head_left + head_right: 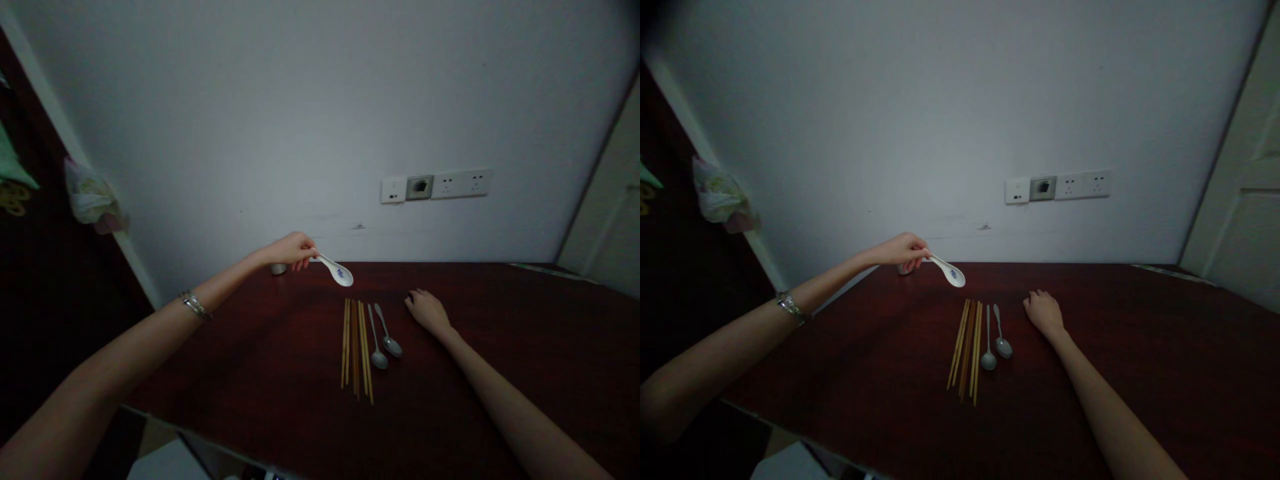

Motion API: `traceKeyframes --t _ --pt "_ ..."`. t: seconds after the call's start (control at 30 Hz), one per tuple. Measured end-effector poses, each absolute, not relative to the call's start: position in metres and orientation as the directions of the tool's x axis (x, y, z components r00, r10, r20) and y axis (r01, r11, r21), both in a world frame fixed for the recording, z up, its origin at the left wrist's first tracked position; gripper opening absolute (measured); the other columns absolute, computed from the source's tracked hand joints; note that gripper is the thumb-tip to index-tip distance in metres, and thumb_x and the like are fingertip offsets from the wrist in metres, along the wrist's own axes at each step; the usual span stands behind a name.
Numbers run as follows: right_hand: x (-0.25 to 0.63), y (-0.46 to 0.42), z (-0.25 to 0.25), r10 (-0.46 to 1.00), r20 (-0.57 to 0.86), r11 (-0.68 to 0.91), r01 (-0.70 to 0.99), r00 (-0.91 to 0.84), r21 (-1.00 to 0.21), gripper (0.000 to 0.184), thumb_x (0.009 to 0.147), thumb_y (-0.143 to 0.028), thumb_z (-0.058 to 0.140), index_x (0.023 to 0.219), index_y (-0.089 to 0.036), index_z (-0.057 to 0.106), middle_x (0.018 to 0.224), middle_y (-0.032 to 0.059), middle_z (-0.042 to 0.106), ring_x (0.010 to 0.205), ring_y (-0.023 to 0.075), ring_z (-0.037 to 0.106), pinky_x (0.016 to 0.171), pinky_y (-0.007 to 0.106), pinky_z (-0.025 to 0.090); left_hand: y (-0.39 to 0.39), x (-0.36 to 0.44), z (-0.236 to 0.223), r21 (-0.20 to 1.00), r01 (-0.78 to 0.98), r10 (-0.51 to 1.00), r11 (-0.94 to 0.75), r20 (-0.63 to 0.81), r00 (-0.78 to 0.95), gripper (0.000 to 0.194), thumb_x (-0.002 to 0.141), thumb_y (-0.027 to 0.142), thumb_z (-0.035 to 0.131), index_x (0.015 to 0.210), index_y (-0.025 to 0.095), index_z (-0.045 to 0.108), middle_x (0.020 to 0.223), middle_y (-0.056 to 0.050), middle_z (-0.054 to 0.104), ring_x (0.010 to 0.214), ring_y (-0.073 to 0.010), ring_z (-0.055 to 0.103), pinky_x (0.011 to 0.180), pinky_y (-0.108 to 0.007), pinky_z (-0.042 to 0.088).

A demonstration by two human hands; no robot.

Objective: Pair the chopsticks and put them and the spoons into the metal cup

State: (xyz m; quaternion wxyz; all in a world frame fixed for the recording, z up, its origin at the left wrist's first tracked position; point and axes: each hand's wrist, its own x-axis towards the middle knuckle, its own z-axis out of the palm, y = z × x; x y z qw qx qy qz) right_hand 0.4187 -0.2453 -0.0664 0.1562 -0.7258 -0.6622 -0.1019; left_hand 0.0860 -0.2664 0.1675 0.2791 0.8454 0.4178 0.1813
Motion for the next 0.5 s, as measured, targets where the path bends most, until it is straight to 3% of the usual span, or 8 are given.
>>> traceKeyframes --t 0.2,0.33,0.5 --pt "0.416 -0.248 -0.063 0.921 0.370 -0.085 0.991 0.119 -0.105 0.037 0.084 -0.029 0.032 0.098 -0.010 0.061 0.107 0.0158 0.059 0.104 0.0238 0.051 0.087 0.031 0.037 -0.250 0.131 0.162 0.674 0.400 0.687 -0.622 0.224 0.691 0.024 0.073 0.031 0.057 0.066 0.009 0.063 0.051 -0.004 0.059 0.037 -0.0048 0.046 0.038 -0.017 0.032" --pt "0.416 -0.248 -0.063 0.929 0.343 -0.106 0.987 0.143 -0.124 0.037 0.084 -0.029 0.033 0.098 -0.010 0.061 0.108 0.0158 0.058 0.104 0.0242 0.050 0.088 0.032 0.036 -0.237 0.155 0.146 0.766 0.249 0.712 -0.593 0.355 0.606 0.027 0.072 0.034 0.059 0.061 0.009 0.060 0.051 -0.003 0.056 0.037 -0.0037 0.041 0.037 -0.018 0.030" --pt "0.416 -0.248 -0.063 0.926 0.352 -0.093 0.987 0.135 -0.134 0.037 0.084 -0.029 0.032 0.099 -0.010 0.060 0.109 0.0165 0.058 0.104 0.0248 0.050 0.087 0.033 0.036 -0.231 0.186 0.120 0.868 0.114 0.783 -0.484 0.372 0.499 0.028 0.072 0.036 0.059 0.060 0.011 0.055 0.050 0.001 0.052 0.035 -0.0020 0.037 0.035 -0.018 0.027"
